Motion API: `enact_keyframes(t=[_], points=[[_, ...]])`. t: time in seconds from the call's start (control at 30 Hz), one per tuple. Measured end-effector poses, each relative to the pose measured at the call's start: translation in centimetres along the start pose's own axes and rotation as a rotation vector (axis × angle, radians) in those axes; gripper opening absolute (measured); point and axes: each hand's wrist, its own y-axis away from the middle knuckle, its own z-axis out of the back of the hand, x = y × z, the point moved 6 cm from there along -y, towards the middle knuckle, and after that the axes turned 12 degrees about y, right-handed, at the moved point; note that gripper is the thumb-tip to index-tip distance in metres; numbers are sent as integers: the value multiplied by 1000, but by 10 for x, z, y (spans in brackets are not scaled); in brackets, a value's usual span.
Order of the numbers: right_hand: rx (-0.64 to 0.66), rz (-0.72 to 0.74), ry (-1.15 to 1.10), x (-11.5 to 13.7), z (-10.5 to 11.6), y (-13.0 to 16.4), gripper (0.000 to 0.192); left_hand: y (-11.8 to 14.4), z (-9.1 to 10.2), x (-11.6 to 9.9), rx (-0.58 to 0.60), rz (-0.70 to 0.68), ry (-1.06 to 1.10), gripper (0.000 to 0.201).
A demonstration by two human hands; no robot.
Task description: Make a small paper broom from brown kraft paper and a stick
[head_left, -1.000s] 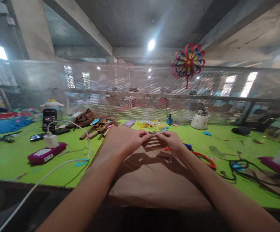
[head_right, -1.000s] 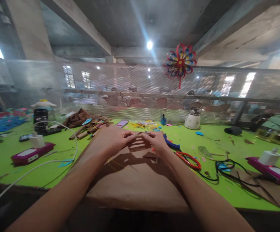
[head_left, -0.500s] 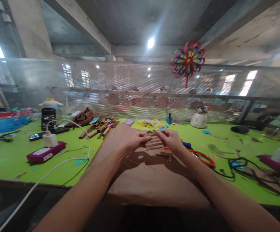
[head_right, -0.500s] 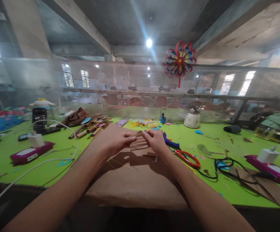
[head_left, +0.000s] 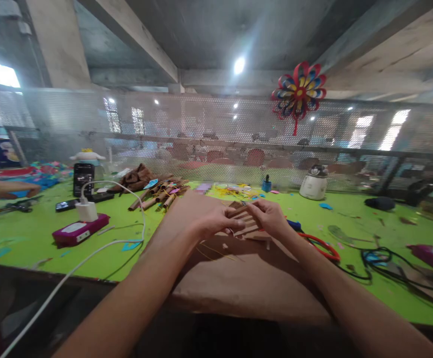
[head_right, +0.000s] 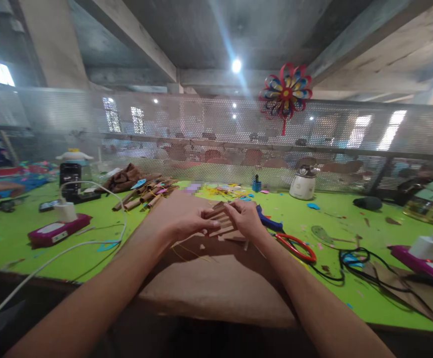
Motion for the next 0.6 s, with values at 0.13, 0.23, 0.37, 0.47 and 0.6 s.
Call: enact_keyframes(t=[0.13, 0.23, 0.37, 0.47, 0.6], points=[[7, 5, 8, -3, -3, -1, 37, -1, 3, 1, -14, -23, -20, 31], [-31, -54, -9, -14, 2, -4, 43, -2, 7, 2, -39, -17, -19, 34], [-83, -216, 117, -43, 18, -11, 50, 0, 13, 3, -137, 55, 59, 40], [-62, -267, 243, -61, 28, -15, 46, 2, 17, -1, -201, 45, 137, 41], [87, -287, 441, -79, 31, -16, 23, 2, 21, -6, -250, -1, 186, 26]])
